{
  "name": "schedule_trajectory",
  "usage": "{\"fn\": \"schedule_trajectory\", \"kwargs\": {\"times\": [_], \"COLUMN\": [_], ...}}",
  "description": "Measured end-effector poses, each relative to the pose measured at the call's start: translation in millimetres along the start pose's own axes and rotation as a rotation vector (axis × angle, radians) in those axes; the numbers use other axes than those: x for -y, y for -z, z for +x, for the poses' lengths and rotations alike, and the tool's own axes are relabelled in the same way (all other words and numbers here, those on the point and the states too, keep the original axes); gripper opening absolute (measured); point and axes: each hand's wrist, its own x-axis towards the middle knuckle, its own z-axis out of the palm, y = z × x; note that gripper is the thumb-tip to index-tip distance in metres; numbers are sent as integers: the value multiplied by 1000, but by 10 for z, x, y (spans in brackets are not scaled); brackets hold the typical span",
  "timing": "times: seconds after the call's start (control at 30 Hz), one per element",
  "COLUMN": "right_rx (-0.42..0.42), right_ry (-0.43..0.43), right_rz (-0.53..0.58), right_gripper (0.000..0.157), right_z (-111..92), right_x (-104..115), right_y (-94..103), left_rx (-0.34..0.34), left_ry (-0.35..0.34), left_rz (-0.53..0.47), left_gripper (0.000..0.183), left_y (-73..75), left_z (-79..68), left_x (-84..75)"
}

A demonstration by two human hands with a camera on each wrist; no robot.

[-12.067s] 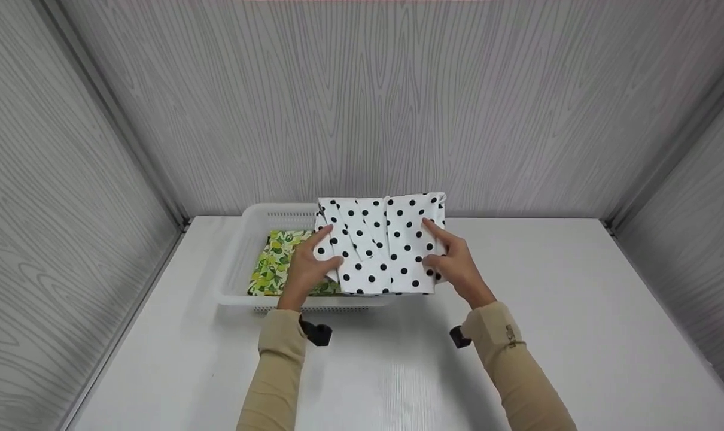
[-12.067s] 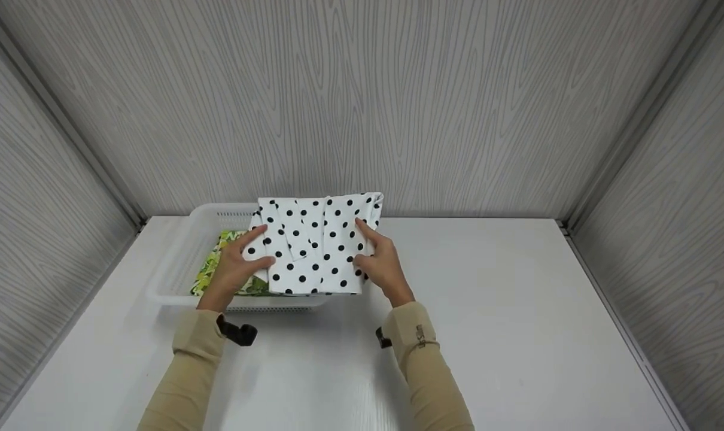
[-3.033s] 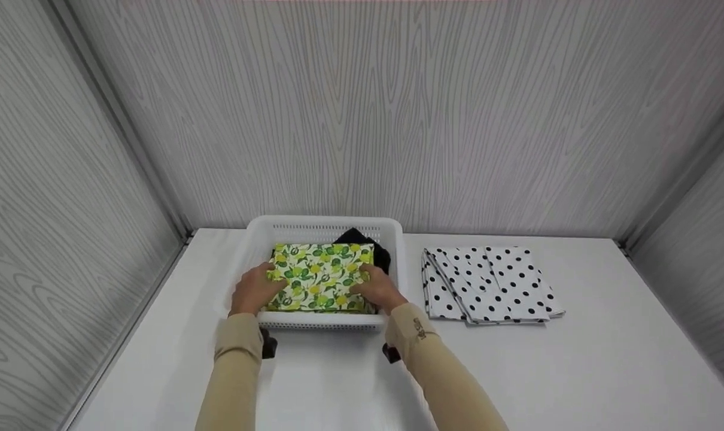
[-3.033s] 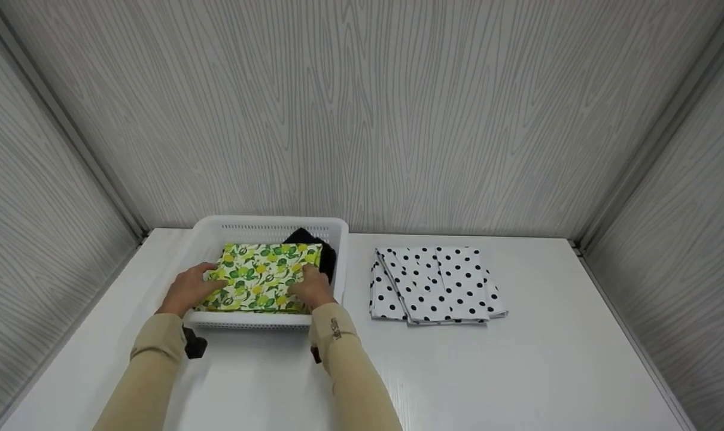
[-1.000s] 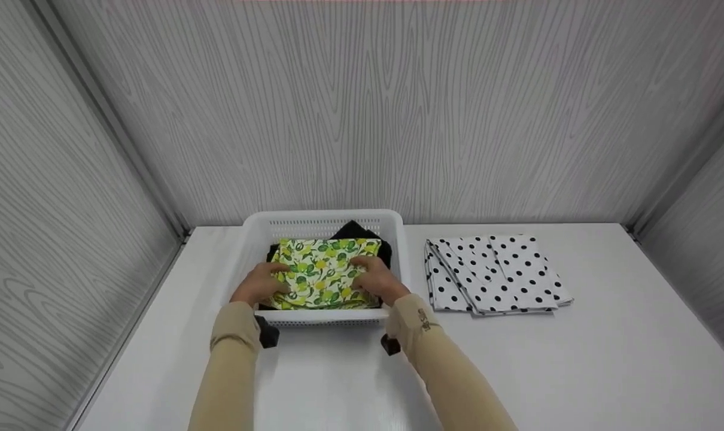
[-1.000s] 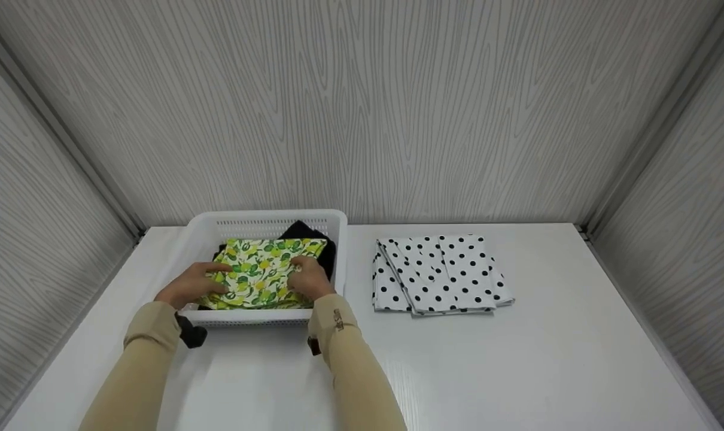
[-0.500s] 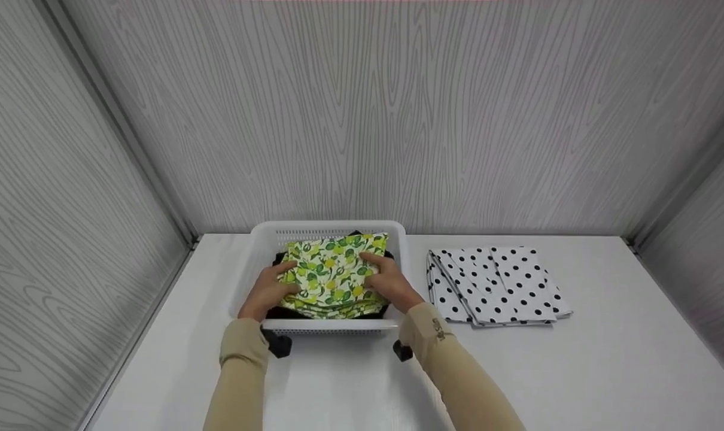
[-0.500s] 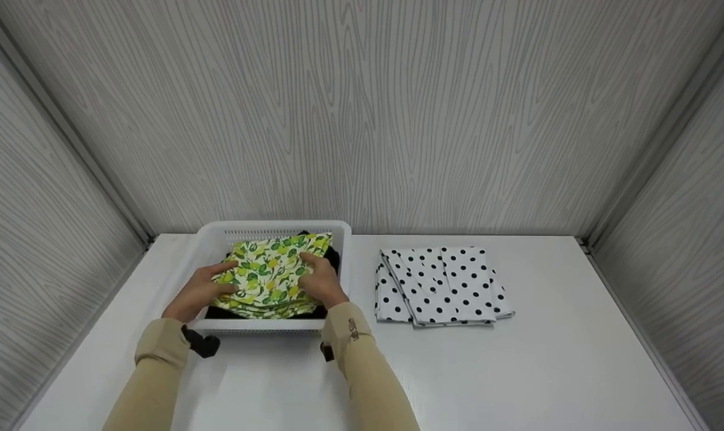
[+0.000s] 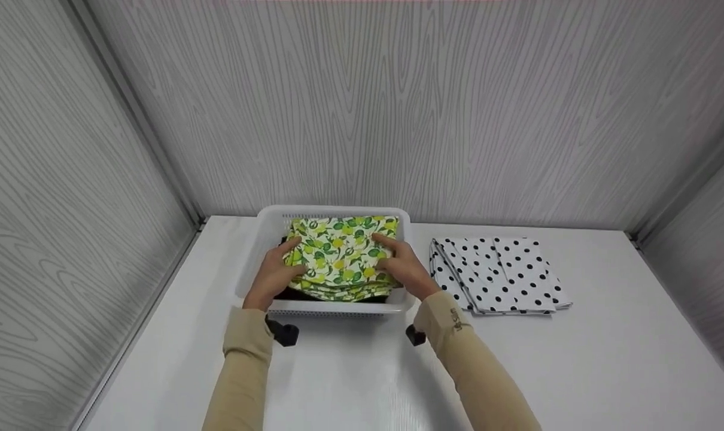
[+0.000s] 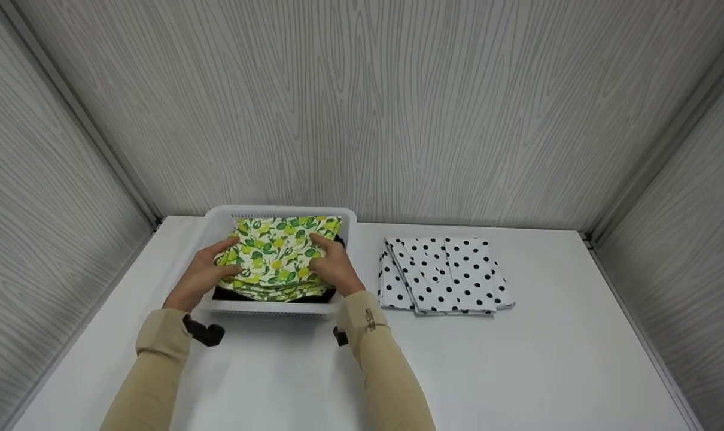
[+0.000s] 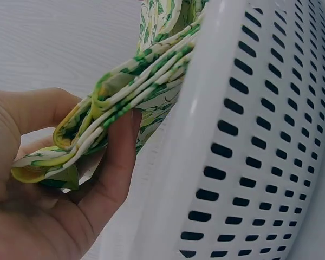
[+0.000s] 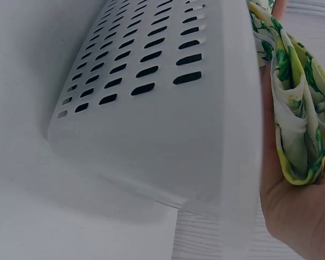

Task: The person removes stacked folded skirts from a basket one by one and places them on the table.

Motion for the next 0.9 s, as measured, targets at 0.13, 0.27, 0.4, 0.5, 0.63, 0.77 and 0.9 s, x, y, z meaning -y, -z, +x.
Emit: {"fn": "schedule_trajectory", "kwargs": {"times": [0.13,0.27,0.4,0.5,0.63,0.77,0.9], "right_rx": [25,50,22,16,24,-2,-23], "right_ry": [42,78,95,102,108,115,103], "right_rz": [-12,-36,-32,-31,-32,-28,-22], "right_gripper": [69,69,70,71,74,75,75], "right_z": [-17,-44,-99,-118,-144,-196,-247], "right_x": [45,95,116,120,116,99,67], "right_y": [50,112,127,166,191,229,279], "left_rx": [-4,-25,-8,-12,-31,6,33], "left_ry": [-13,-29,-52,-58,-56,-62,-79], "left_rz": [-18,-21,-26,-39,-52,-47,-55], "left_gripper": [71,71,72,72,73,74,74], "left_y": [-5,-39,-53,-73,-75,-110,-166], "left_z": [-29,-44,-85,-97,-136,-158,-183], "left_x": [-70,-133,-161,-182,-188,-188,-202]}}
